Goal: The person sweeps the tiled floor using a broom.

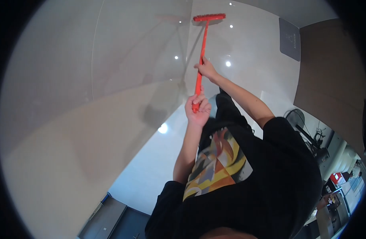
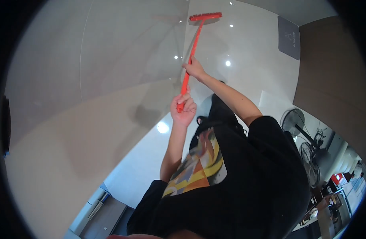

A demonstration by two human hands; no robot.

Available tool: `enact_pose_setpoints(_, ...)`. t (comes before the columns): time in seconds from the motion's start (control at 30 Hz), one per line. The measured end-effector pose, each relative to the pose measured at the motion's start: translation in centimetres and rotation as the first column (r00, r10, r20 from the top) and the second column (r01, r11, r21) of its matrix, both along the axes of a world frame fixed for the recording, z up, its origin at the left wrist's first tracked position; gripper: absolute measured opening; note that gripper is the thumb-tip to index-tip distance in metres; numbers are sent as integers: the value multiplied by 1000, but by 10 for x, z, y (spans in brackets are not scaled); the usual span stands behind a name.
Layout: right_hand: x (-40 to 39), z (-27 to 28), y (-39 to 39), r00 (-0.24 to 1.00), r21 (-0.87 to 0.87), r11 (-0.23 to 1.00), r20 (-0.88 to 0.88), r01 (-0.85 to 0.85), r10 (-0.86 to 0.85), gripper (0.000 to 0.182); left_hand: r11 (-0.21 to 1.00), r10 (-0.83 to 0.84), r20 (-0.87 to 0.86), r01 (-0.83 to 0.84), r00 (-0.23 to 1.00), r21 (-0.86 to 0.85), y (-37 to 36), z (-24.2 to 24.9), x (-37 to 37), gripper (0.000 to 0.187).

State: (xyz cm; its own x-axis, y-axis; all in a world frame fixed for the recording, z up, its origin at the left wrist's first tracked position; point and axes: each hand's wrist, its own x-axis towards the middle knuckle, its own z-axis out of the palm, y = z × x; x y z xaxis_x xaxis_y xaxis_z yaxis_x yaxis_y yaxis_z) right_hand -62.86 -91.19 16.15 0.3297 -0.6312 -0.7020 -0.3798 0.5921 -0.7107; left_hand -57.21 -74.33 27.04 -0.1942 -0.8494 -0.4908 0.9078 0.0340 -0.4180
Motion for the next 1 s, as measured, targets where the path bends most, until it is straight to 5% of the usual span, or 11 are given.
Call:
enact_pose_setpoints(0.07, -21, -16, -10, 975, -229, 963, -201, -142, 96, 67, 1000, 15, 26, -16, 1000, 18, -28, 3, -25, 32)
enact_pose_setpoints(0.1, -23, -27, -30, 976, -71, 985, -167, -156, 143, 72, 1000, 13, 31, -14, 999, 23, -48, 3, -26, 32)
enact_pose_setpoints(0.3, 6, -14, -78, 811, -113, 848, -380, -518, 445, 54, 988, 128, 75, -133, 989, 74, -88, 9, -12, 27)
enact_pose_setpoints(0.5, 68, -7, 9, 484, -16, 567, -543, -823, 687, 41, 981, 177, 3, -176, 984, 84, 8, 0, 36, 22)
enact_pose_setpoints(0.67, 113, 26, 95, 335, 42, 445, -596, -894, 729, 35, 993, -29, 14, 27, 999, 113, 120, 26, 67, 15)
enact_pose_setpoints(0.83, 123, 78, 193, 134, 229, 303, -549, -925, 825, 26, 937, -258, 46, 239, 965, 255, 203, 103, 89, 10)
enact_pose_setpoints(0.97, 112, 96, 228, 150, 374, 319, -416, -871, 897, 21, 941, -301, -4, 298, 954, 160, 222, 137, 98, 16)
enact_pose_setpoints(1.0, 103, 104, 234, 342, 294, 479, -415, -827, 843, 21, 947, -302, -24, 303, 953, 107, 222, 144, 99, 16)
